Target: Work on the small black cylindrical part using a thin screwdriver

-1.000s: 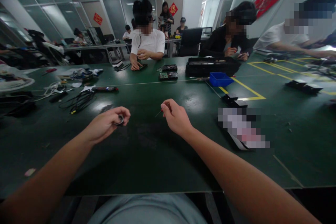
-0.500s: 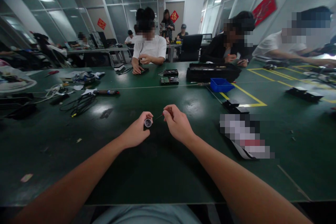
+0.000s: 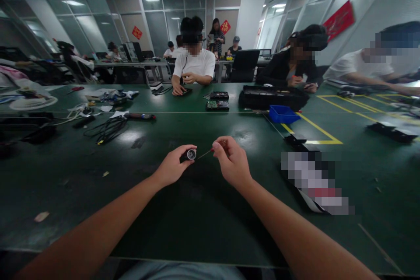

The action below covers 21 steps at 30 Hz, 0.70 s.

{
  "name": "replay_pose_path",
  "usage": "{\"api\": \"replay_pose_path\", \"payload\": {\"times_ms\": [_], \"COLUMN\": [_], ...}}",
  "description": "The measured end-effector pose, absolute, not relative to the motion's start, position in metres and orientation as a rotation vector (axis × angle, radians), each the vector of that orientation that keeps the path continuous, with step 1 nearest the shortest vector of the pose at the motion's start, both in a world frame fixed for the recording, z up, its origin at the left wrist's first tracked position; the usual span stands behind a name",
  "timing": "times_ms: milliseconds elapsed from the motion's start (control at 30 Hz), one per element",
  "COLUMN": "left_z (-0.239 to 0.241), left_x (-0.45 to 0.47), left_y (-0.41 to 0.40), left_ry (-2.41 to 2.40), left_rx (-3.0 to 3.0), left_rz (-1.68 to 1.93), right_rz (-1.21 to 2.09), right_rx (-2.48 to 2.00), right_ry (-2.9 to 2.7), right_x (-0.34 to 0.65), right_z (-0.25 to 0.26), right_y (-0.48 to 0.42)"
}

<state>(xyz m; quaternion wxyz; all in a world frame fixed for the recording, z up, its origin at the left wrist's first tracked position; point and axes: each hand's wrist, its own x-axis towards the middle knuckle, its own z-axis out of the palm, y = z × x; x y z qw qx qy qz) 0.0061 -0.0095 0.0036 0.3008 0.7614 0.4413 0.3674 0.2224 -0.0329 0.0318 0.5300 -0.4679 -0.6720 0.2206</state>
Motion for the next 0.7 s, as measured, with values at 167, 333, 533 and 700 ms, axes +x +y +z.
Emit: {"api": "replay_pose_path", "payload": {"times_ms": [167, 333, 533, 700], "left_z": [0.003, 0.004, 0.001, 0.004], "left_x": [0.006, 0.005, 0.004, 0.003], "left_y": [-0.01, -0.009, -0.008, -0.009], "left_ry": [1.158, 1.15, 1.129, 1.113], "left_rx": [1.995, 1.985, 2.005, 2.032], "left_rz": [1.001, 0.996, 0.981, 0.958], "right_rz": [0.594, 0.575, 0.557, 0.342], "right_rx": [-1.036, -1.079, -1.095, -1.237], "right_ry": [-1.571, -1.595, -1.626, -1.71], "right_x": [0.219, 0.219, 0.22, 0.221], "right_z": [0.03, 0.027, 0.03, 0.04], "right_y": [-0.036, -0.033, -0.033, -0.035]}}
